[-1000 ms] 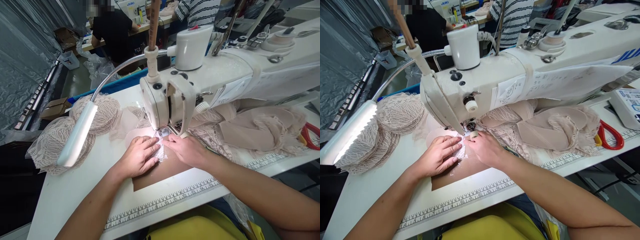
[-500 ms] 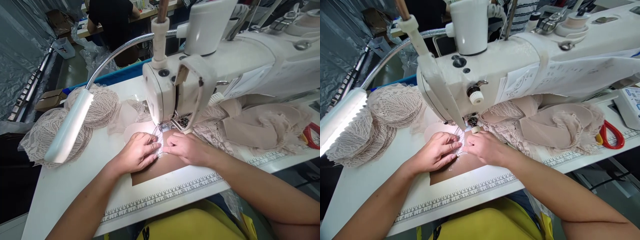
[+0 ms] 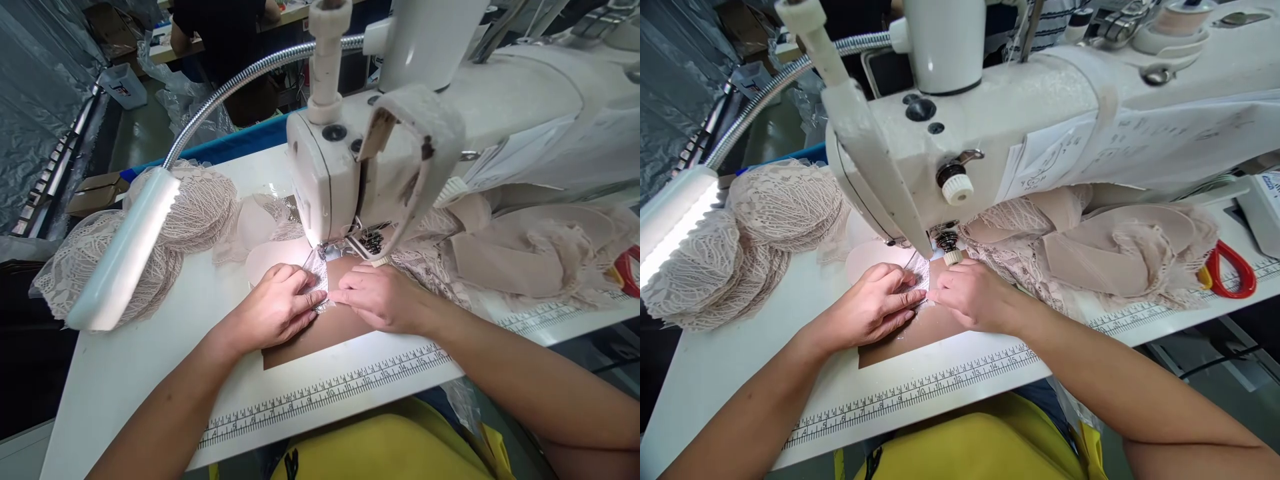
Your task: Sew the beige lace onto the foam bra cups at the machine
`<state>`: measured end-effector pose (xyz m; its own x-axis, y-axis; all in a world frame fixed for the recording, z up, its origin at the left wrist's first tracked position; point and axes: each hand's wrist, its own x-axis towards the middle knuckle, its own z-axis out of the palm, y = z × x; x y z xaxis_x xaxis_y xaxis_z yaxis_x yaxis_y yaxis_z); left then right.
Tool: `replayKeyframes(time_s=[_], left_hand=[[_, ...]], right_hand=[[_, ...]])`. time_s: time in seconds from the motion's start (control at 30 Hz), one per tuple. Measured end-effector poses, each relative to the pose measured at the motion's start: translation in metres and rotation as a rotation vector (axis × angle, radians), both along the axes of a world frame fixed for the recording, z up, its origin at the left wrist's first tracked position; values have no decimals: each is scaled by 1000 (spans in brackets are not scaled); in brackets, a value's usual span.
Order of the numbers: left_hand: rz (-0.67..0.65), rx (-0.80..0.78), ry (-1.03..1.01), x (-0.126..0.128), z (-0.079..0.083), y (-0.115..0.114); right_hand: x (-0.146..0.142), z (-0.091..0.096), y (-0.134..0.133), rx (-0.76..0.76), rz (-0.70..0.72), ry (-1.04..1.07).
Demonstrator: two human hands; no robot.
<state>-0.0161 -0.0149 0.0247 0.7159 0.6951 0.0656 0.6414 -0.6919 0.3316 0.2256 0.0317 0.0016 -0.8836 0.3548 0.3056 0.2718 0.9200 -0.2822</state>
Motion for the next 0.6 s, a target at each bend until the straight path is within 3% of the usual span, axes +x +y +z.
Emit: replayKeyframes(time_s=[0.43,0.6], left_hand=[[-14,8,-24,0,2,1],[104,55,-39,8,3,5]], right_hand=[[-7,1,-4,42,-5,-67],[-6,4,-5,23,15,-51]])
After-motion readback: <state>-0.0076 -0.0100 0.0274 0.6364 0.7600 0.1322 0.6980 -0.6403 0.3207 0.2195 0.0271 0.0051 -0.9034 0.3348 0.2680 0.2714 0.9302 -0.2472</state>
